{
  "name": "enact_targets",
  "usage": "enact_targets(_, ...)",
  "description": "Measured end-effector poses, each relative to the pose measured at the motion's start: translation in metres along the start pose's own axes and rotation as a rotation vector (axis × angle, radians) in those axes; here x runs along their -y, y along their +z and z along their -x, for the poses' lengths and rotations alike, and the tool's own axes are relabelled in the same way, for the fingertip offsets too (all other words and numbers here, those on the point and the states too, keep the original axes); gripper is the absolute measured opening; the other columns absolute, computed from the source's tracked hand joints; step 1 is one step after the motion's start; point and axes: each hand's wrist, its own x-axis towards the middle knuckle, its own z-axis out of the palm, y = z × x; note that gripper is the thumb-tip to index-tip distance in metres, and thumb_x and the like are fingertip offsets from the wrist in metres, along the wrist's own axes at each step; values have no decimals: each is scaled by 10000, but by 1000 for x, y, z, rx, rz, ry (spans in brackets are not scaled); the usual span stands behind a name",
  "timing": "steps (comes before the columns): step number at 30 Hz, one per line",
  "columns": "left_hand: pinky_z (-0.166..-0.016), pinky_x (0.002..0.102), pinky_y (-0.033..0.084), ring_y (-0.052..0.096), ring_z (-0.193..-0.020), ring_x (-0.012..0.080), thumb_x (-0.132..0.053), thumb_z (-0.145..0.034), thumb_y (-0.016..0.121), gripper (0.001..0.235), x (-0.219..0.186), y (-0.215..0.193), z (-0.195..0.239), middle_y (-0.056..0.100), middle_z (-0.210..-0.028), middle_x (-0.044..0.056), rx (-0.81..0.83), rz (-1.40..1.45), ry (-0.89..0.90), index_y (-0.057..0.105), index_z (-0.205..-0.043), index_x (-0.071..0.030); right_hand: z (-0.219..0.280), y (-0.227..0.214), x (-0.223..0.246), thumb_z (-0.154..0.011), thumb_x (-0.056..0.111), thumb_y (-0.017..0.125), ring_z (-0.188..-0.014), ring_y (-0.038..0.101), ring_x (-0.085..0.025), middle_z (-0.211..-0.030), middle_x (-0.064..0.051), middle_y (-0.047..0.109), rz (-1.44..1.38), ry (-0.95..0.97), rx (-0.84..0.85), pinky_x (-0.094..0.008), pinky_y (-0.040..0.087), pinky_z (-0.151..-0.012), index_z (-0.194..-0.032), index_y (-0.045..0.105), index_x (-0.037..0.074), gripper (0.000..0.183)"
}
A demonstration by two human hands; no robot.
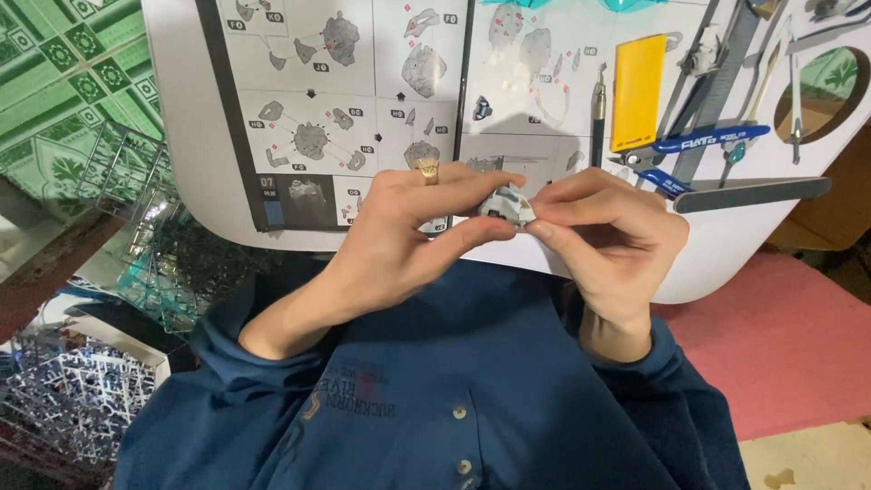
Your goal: The person assembles a small plastic model kit by snapping together multiple small parts. They handle several components, align them, and press them into place, occasionally using a pen-like tool to adjust or clean parts. The assembly progresses incrementally as more pieces are added.
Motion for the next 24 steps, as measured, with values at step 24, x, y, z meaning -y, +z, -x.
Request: enact_targets(24,-989,280,564,632,-1172,173,5,-975,636,384,11,11,-4,619,-1299,123,26,299,16,529,-1343,-5,-14,13,26,-781,-111,718,-865,661,-245,-940,-160,661,252,-193,-119,-287,517,-725,-924,661,-81,157)
